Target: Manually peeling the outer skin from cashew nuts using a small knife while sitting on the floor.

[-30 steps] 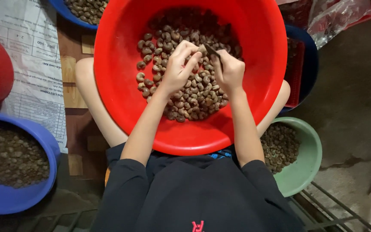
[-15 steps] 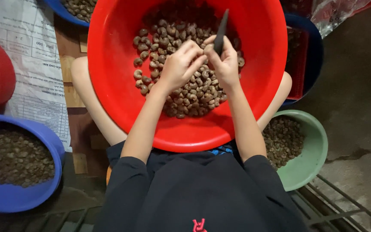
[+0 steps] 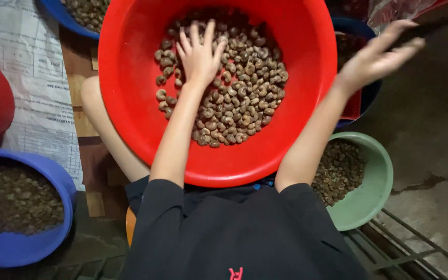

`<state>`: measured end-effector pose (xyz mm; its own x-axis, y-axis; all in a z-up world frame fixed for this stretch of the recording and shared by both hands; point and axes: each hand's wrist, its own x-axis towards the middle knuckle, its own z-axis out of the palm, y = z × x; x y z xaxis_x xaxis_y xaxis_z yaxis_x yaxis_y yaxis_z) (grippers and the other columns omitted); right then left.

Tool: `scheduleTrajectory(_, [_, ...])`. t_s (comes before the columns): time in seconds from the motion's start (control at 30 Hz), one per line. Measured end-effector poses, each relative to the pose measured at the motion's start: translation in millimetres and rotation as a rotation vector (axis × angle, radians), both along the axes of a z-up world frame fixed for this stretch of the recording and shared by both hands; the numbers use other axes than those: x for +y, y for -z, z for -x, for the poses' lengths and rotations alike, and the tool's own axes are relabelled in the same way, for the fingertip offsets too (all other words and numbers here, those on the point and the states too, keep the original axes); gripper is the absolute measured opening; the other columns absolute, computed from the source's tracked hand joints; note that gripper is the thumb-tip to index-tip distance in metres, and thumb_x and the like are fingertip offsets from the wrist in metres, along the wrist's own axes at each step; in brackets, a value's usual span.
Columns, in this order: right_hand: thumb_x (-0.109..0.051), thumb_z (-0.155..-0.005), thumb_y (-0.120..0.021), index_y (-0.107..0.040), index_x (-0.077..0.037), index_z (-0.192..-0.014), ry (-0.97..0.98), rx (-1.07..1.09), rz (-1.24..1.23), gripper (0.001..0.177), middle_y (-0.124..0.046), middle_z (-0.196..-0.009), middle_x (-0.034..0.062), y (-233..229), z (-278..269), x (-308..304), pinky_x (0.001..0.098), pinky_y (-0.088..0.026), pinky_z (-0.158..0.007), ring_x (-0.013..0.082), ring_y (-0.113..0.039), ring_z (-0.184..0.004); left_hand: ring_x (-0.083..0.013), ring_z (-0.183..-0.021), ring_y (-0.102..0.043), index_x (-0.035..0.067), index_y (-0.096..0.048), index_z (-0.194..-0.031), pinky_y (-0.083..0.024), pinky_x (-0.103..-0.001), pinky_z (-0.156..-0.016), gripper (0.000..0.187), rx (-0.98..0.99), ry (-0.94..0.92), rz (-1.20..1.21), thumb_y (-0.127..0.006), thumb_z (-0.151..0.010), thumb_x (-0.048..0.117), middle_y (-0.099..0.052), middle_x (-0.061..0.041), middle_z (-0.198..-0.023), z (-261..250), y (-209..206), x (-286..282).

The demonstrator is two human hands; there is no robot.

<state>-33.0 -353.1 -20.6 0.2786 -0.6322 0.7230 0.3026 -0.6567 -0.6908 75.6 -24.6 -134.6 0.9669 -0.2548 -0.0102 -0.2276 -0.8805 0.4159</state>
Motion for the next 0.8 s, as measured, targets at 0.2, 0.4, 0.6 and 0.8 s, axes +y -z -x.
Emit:
scheduleTrajectory(0.2, [-0.031,-0.112,-0.048,-0.051,-0.004,-0.124,0.097,0.300,0.087,0.029,-0.071,-0.090,0.0096,-18,-6,60,0.0300,-0.053,-0.068,0.0187,-0.062,-0.072,-0.0370,-0.121,-0.050,0.025,-0.059,-0.134,-0.032,-0.064,-0.101,0.062,-0.084,0.218,0.080,-0.036,-0.096,0.068,-0.058,-0.010,-0.132,11,-2,-97])
scheduleTrajectory(0.4, [-0.038,-0.114,-0.044,-0.052,-0.009,-0.118,-0.041,0.291,0.113,0.030,-0.067,-0.083,0.0065,-37,-14,76,0.0277,-0.050,-0.070,0.0161,-0.060,-0.070,-0.0413,-0.117,-0.051,0.014,-0.061,-0.109,-0.038,-0.065,-0.101,0.028,-0.480,0.636,0.190,-0.061,-0.097,0.040,-0.058,-0.015,-0.122,98,-12,-99])
scheduleTrajectory(0.6, [-0.027,-0.112,-0.049,-0.053,-0.010,-0.114,-0.038,0.306,0.194,0.017,-0.066,-0.080,0.0054,-40,-15,78,0.0282,-0.047,-0.059,0.0154,-0.058,-0.062,-0.0204,-0.098,-0.053,0.022,-0.057,-0.122,-0.049,-0.035,-0.084,0.028,-0.660,1.193,-0.187,-0.063,-0.096,0.028,-0.058,-0.004,-0.120,87,13,-7])
scheduleTrajectory(0.8, [-0.027,-0.112,-0.049,-0.053,-0.010,-0.110,-0.076,0.314,0.213,0.018,-0.067,-0.080,0.0051,-45,-12,80,0.0289,-0.048,-0.061,0.0161,-0.059,-0.065,-0.0222,-0.101,-0.069,0.016,-0.062,-0.106,-0.058,-0.032,-0.073,0.009,-0.601,0.769,-0.267,-0.066,-0.102,0.024,-0.073,-0.005,-0.102,26,8,39])
